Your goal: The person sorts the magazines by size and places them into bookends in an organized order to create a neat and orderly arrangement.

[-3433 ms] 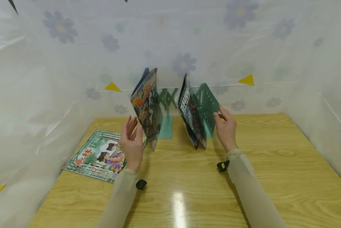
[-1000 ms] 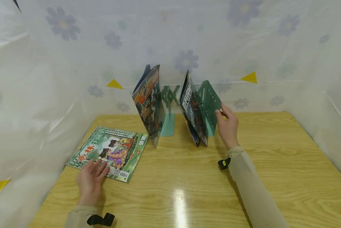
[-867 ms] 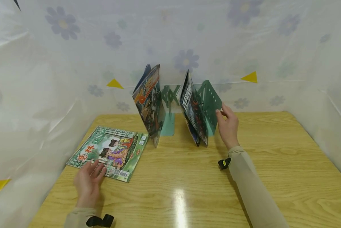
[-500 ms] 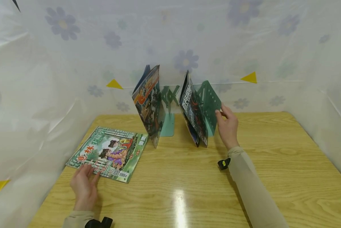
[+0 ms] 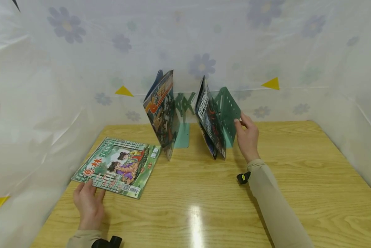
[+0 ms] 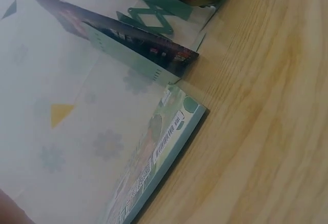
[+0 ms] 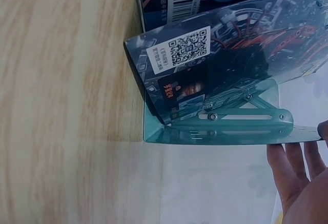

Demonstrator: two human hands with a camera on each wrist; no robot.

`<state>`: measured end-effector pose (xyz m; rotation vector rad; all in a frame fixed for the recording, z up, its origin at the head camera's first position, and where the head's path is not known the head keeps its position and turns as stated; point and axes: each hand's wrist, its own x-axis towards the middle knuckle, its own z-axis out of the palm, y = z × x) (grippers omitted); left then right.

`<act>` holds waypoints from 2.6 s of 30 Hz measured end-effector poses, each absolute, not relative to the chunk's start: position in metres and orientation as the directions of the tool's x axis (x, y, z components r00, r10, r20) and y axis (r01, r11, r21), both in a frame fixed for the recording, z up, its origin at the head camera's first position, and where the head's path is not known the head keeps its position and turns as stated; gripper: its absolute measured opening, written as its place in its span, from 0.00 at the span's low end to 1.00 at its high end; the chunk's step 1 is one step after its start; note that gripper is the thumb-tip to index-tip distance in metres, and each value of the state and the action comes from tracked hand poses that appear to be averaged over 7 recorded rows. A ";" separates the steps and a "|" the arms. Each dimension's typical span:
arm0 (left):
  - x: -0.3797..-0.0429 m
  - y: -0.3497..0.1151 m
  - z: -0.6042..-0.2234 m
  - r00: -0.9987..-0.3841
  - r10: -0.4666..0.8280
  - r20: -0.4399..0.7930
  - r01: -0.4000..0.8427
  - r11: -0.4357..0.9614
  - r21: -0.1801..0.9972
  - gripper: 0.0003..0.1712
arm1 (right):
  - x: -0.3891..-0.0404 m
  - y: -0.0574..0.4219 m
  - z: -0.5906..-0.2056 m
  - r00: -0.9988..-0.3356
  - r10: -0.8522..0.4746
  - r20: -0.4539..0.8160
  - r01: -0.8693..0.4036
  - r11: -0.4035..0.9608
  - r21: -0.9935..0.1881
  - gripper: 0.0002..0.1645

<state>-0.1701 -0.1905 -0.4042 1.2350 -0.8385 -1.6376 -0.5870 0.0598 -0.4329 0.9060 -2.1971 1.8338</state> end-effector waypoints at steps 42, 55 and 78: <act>-0.171 -0.211 -0.415 -0.142 -0.888 -0.436 0.524 -0.442 0.728 0.32 | -0.588 0.060 -0.435 -0.808 -0.350 0.475 -0.526 0.064 -0.848 0.27; -0.174 -0.219 -0.418 -0.224 -0.832 -0.507 0.610 -0.526 0.593 0.36 | -0.588 0.058 -0.435 -0.806 -0.348 0.479 -0.527 0.053 -0.848 0.27; -0.176 -0.244 -0.415 -0.415 -0.745 -0.522 0.251 -0.645 0.722 0.35 | -0.587 0.060 -0.432 -0.813 -0.354 0.463 -0.514 0.062 -0.855 0.27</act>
